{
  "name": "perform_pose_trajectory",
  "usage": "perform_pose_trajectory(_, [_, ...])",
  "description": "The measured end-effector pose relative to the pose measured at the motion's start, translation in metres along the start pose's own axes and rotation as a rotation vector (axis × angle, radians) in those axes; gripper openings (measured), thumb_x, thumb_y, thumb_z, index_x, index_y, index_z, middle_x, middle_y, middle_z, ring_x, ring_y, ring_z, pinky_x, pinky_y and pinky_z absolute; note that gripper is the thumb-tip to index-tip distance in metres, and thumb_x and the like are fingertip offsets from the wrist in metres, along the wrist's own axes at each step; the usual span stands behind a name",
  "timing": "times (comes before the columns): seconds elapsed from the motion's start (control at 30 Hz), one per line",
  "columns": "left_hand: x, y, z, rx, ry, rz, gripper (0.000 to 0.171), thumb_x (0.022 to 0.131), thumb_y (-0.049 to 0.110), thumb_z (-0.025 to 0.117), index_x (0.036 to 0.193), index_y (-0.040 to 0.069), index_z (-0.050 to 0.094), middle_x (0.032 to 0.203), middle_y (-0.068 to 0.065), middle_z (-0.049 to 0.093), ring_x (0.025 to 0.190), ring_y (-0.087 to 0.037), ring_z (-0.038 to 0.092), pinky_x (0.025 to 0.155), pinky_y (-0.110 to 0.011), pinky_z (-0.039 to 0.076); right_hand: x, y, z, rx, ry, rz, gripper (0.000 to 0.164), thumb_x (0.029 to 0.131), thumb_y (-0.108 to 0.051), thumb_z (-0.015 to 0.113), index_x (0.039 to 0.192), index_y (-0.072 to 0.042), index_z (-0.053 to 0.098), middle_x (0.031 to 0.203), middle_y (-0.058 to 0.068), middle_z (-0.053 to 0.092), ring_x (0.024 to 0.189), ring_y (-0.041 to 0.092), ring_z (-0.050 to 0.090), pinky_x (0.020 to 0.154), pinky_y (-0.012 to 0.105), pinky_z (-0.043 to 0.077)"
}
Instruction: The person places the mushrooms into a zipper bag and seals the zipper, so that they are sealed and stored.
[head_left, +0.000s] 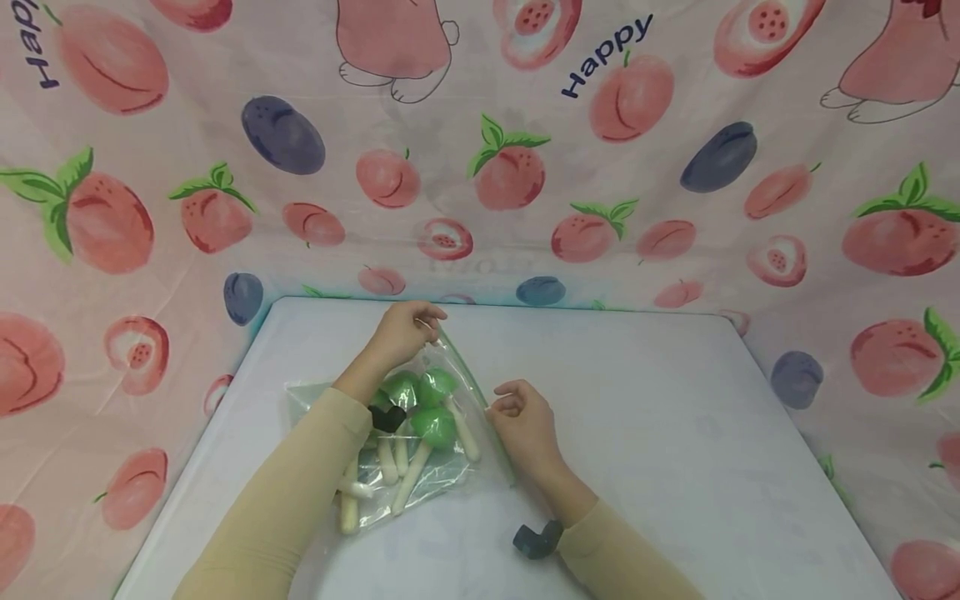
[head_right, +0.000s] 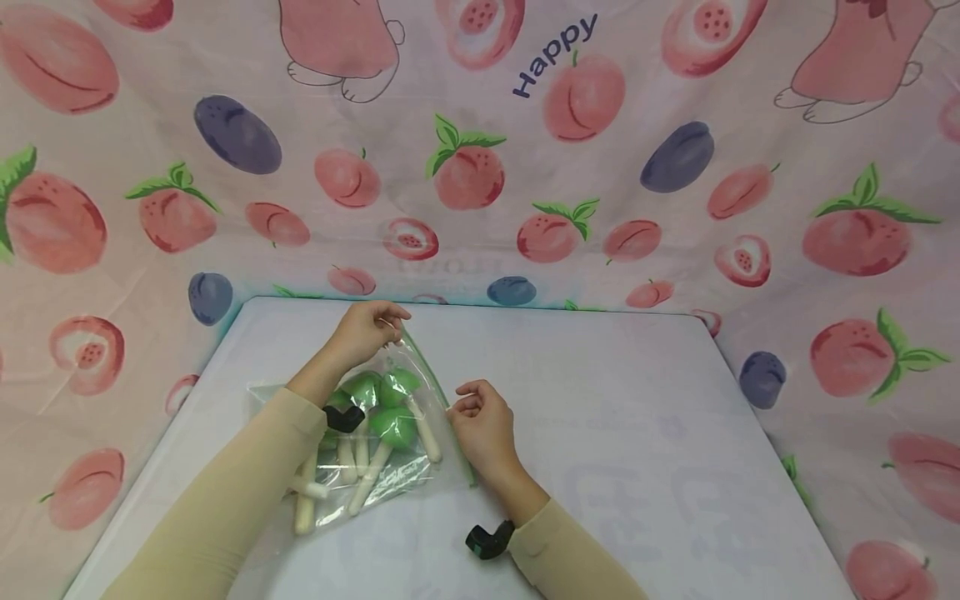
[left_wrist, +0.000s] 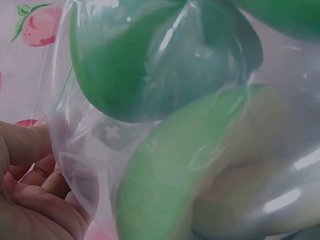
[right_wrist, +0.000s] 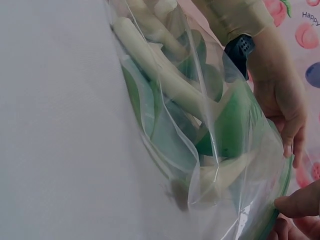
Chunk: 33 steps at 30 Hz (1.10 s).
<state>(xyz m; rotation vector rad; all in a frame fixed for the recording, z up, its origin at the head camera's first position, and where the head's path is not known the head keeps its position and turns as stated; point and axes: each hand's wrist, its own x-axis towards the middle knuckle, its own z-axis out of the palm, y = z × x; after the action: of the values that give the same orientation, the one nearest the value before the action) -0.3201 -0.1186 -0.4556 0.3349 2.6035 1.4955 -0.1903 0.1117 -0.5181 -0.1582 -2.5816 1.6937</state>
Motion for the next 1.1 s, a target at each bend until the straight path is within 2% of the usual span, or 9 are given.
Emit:
perform_pose_trajectory(0.4, [0.001, -0.004, -0.004, -0.005, 0.016, -0.019, 0.03, 0.099, -0.001, 0.067, 0.126, 0.009, 0.074, 0.106, -0.009, 0.071, 0.094, -0.023, 0.075, 0.081, -0.035, 0.059, -0.002, 0.004, -0.003, -0.021, 0.001, -0.008, 0.032, 0.09, -0.007, 0.078, 0.121, -0.01, 0.07, 0.091, 0.004, 0.077, 0.078, 0.015, 0.069, 0.072, 0.031, 0.058])
perform_pose_trajectory(1.1, [0.003, -0.006, -0.007, -0.016, 0.039, -0.033, 0.027, 0.099, 0.001, 0.069, 0.125, 0.009, 0.075, 0.108, -0.009, 0.07, 0.096, -0.024, 0.075, 0.082, -0.034, 0.061, -0.007, 0.012, -0.012, -0.047, -0.014, -0.017, 0.033, 0.09, -0.007, 0.077, 0.122, -0.009, 0.07, 0.089, 0.003, 0.077, 0.08, 0.015, 0.069, 0.072, 0.03, 0.058])
